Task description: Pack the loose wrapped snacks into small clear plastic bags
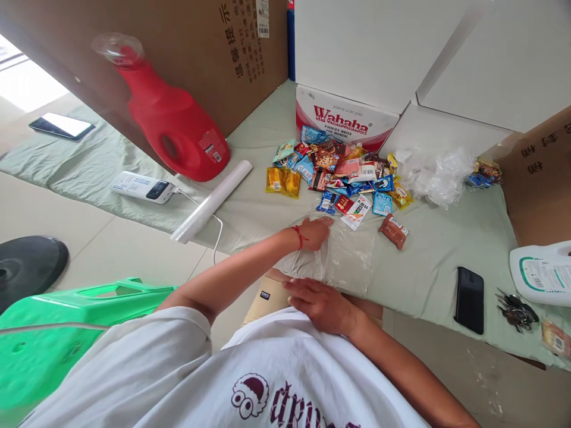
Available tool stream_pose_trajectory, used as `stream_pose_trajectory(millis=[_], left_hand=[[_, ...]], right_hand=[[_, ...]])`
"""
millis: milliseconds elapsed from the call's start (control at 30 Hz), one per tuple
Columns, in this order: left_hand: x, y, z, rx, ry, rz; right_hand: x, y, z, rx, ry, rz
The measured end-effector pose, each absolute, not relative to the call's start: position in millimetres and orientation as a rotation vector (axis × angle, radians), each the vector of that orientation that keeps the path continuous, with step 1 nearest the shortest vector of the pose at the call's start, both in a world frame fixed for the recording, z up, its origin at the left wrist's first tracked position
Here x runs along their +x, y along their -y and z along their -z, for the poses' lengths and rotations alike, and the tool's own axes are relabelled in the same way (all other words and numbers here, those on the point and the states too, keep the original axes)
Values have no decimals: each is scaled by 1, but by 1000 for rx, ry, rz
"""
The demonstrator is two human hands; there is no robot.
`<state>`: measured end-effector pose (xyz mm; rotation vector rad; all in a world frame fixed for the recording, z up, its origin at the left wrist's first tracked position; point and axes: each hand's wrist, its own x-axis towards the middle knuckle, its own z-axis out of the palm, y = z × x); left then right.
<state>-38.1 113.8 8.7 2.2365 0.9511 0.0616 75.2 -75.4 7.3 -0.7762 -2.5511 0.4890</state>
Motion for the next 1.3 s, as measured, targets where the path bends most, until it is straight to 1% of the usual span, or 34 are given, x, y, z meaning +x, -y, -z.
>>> stream_pose_trajectory(millis=[67, 133, 200, 267, 367, 500, 600, 667, 733, 833, 900, 1000, 1067, 1133, 1233, 1300], left_hand=[[-53, -112, -7, 2286, -821, 55], [-67, -112, -7, 2298, -732, 105], [-78, -111, -8, 2307, -679, 116], [-84, -109, -8, 2315, -666, 119], [-85, -102, -3, 2317, -684, 95], [-83, -90, 9, 2293, -839, -84], [-88, -82, 13, 2347, -818, -91], [-95, -79, 10, 2392, -750, -44], [-102, -77, 5, 2415, -693, -4], [-108, -75, 0, 2432, -631, 49], [-110, -74, 0, 2443, -597, 93], [-110, -74, 1, 2439, -573, 160], [-111, -74, 1, 2437, -566, 174], [-113, -72, 1, 2449, -557, 150], [-114, -70, 1, 2468, -559, 110], [-114, -70, 3, 2463, -566, 113]], right_hand=[[78, 76, -15, -766, 2431, -679], [89, 76, -18, -1008, 2151, -713], [106, 73, -14, -1335, 1832, -545], [125, 68, -2, -1577, 1681, -342], [156, 63, 23, -1776, 1703, -206], [200, 65, 41, -1883, 1655, -226], [229, 47, 23, -1981, 1659, -314], [238, 15, -2, -2050, 1681, -261], [235, -34, -29, -2012, 1784, -112], [212, -121, -58, -1800, 2041, 47], [193, -176, -67, -1727, 2187, 113], [178, -228, -68, -1781, 2420, 79], [181, -238, -67, -1835, 2484, 57], [195, -230, -66, -1846, 2427, 77], [223, -191, -63, -1799, 2135, 28], [231, -152, -59, -1760, 1837, -154]])
